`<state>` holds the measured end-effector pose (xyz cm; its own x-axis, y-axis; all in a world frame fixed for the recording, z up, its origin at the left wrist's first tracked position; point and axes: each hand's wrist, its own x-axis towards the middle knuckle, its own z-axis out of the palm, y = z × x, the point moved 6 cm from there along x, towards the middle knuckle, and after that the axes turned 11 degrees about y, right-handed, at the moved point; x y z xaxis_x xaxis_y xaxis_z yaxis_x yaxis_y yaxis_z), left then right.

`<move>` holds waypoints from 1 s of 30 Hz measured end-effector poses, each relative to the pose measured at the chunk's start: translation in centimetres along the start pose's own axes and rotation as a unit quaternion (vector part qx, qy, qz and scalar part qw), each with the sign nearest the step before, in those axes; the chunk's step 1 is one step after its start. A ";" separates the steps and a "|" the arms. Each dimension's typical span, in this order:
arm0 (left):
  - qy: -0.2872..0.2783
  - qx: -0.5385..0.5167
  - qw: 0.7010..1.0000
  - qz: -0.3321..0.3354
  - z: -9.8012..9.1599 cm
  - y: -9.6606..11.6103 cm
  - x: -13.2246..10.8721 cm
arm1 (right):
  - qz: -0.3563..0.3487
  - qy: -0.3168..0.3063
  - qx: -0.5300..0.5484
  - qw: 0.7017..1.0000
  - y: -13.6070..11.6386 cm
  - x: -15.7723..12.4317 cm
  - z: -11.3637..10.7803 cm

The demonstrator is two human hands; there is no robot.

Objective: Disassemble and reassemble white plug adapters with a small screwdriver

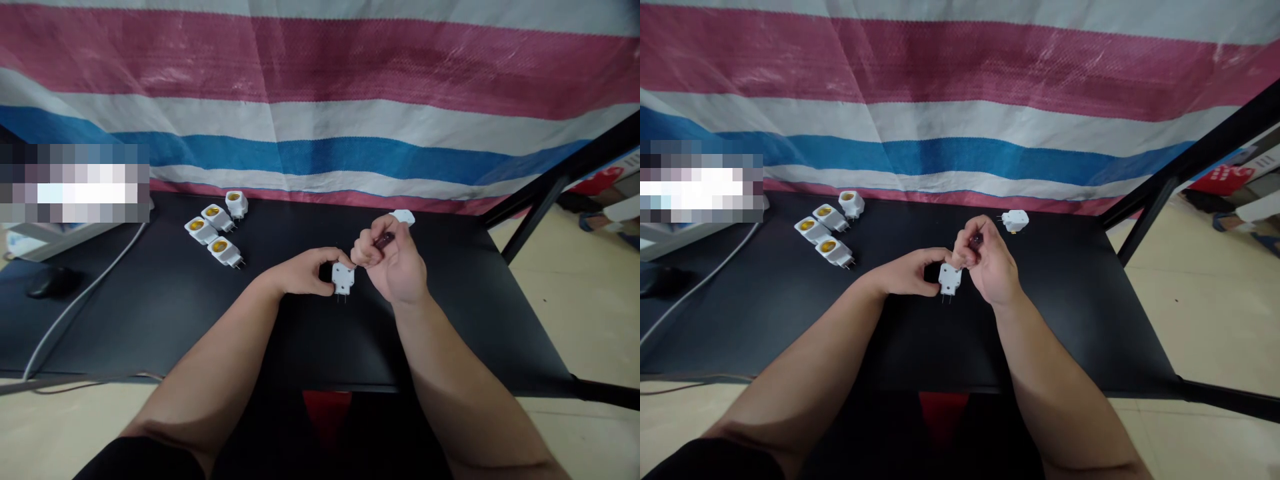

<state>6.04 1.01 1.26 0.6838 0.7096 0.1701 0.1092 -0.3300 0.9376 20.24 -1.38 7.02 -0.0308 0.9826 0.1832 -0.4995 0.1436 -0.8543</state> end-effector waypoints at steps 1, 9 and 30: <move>0.000 -0.003 1.000 -0.002 0.0 0.0 0.0 | -0.002 0.009 0.010 1.000 -0.2 0.0 0.0; 0.000 -0.010 1.000 0.003 0.1 0.3 0.0 | -0.008 0.032 0.019 0.999 0.8 -0.2 0.8; 0.009 -0.009 1.000 0.020 0.1 0.8 0.1 | -0.086 -0.026 -0.071 0.993 1.6 -0.1 -0.6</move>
<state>6.27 0.76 1.96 0.6738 0.7077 0.2126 0.0695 -0.3471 0.9353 19.98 -1.17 5.29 -0.0028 0.9351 0.3543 -0.3744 0.3276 -0.8675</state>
